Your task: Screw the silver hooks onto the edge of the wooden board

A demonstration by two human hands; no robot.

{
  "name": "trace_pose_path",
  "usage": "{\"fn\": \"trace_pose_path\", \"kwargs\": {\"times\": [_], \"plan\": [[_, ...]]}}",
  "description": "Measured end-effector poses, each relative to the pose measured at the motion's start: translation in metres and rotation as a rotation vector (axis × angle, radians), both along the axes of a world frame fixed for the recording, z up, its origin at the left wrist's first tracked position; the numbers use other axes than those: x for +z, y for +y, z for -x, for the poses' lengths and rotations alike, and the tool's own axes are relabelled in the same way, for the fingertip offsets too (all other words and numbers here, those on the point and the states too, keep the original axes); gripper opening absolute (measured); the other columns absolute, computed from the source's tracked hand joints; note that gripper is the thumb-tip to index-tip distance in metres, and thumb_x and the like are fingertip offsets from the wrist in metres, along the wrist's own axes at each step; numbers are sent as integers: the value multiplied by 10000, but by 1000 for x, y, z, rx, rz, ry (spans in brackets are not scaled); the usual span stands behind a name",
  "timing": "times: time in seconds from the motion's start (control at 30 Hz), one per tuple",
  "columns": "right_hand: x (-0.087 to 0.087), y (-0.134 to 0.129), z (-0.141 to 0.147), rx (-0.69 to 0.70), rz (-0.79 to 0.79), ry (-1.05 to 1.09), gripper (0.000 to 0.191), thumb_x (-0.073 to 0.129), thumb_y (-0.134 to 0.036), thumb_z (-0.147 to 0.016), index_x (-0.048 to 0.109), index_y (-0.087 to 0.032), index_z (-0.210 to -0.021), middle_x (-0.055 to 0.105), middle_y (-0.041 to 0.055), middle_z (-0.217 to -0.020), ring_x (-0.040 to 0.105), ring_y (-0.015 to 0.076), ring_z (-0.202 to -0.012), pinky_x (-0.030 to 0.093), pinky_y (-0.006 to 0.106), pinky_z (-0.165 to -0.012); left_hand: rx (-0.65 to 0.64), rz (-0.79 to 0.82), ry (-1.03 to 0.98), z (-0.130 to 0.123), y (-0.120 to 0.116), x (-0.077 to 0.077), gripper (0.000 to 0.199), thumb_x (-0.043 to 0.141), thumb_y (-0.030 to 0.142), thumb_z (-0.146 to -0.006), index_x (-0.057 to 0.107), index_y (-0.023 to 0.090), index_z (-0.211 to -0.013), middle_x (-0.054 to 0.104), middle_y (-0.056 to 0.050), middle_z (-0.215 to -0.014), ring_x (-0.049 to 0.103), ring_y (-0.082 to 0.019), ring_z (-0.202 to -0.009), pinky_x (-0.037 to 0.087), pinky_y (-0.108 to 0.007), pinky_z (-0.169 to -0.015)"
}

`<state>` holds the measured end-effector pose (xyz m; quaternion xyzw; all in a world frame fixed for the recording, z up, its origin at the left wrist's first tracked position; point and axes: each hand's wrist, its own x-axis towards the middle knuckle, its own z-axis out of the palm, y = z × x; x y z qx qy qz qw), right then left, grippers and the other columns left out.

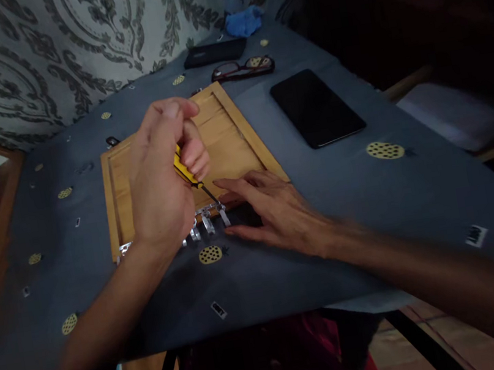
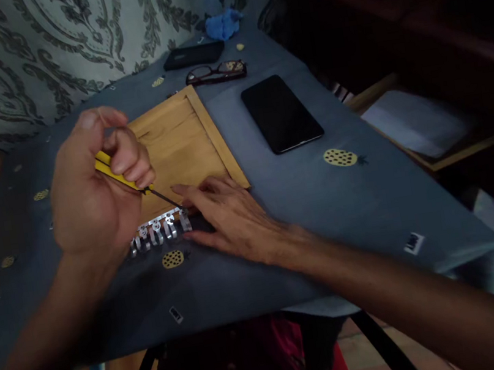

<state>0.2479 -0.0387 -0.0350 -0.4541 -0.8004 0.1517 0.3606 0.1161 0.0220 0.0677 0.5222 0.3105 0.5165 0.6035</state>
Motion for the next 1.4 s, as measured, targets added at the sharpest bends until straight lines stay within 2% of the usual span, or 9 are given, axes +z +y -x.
{"fn": "trace_pose_path", "kwargs": {"times": [0.1, 0.3, 0.4, 0.57, 0.7, 0.93, 1.07, 1.2, 1.4], "plan": [[1, 0, 0, 6, 16, 8, 636, 717, -333, -862, 426, -176, -1406, 727, 74, -1095, 598, 270, -1035, 513, 437, -890, -80, -21, -1, -3, 3, 0, 292, 423, 227, -950, 543, 189, -687, 222, 66, -461, 160, -88, -412, 160, -225, -416], [2, 0, 1, -2, 19, -11, 629, 709, -352, -866, 440, -148, -1396, 710, 93, -1084, 596, 269, -1028, 517, 439, -889, -536, -77, 83, 13, 23, 1, 312, 417, 245, -953, 575, 179, -691, 147, 92, -445, 70, -45, -345, 153, -183, -365], [1, 0, 1, -9, 8, -24, 621, 689, -371, -882, 435, -150, -1403, 701, 101, -1089, 606, 265, -1021, 520, 442, -886, -627, -66, 112, 22, 30, 2, 274, 511, 301, -912, 583, 187, -674, 134, 93, -450, 59, -36, -351, 162, -184, -371], [1, 0, 0, -35, 20, -53, 624, 694, -394, -876, 428, -203, -1408, 695, 104, -1120, 630, 272, -1025, 532, 454, -872, -467, -141, 96, 25, 26, -4, 301, 624, 382, -877, 578, 188, -651, 252, 80, -430, 219, -60, -360, 262, -212, -409], [1, 0, 1, -35, -3, -48, 629, 711, -371, -866, 427, -212, -1404, 708, 96, -1099, 637, 273, -1014, 537, 461, -874, -261, -213, 39, 21, 16, -6, 305, 534, 321, -954, 562, 192, -678, 291, 73, -451, 270, -78, -383, 273, -221, -418], [0, 1, 1, -6, -15, -26, 653, 719, -364, -863, 401, -248, -1422, 731, 56, -1099, 642, 275, -1047, 524, 498, -925, -67, -389, -41, 24, 1, 20, 403, 384, 218, -1010, 525, 184, -634, 292, 70, -429, 240, -85, -353, 241, -260, -385], [0, 1, -1, 23, 13, 25, 672, 737, -355, -851, 403, -262, -1427, 731, 43, -1128, 646, 270, -1090, 510, 500, -965, -5, -460, 39, 45, -18, 19, 310, 532, 288, -966, 578, 193, -675, 362, 54, -489, 291, -89, -387, 253, -269, -394], [1, -1, -2, 31, 42, 57, 669, 737, -416, -844, 426, -273, -1418, 721, 53, -1168, 652, 272, -1131, 507, 503, -996, 119, -511, 54, 76, -37, 13, 278, 536, 238, -957, 650, 178, -711, 390, 38, -497, 322, -94, -391, 259, -284, -399], [2, 1, 0, -31, 58, 133, 524, 648, -461, -901, 504, -245, -1357, 704, 80, -1221, 682, 236, -1117, 558, 430, -974, 211, -378, -27, 109, -63, 20, 351, 675, 424, -878, 631, 166, -644, 353, 64, -423, 321, -87, -353, 297, -253, -360]]}}
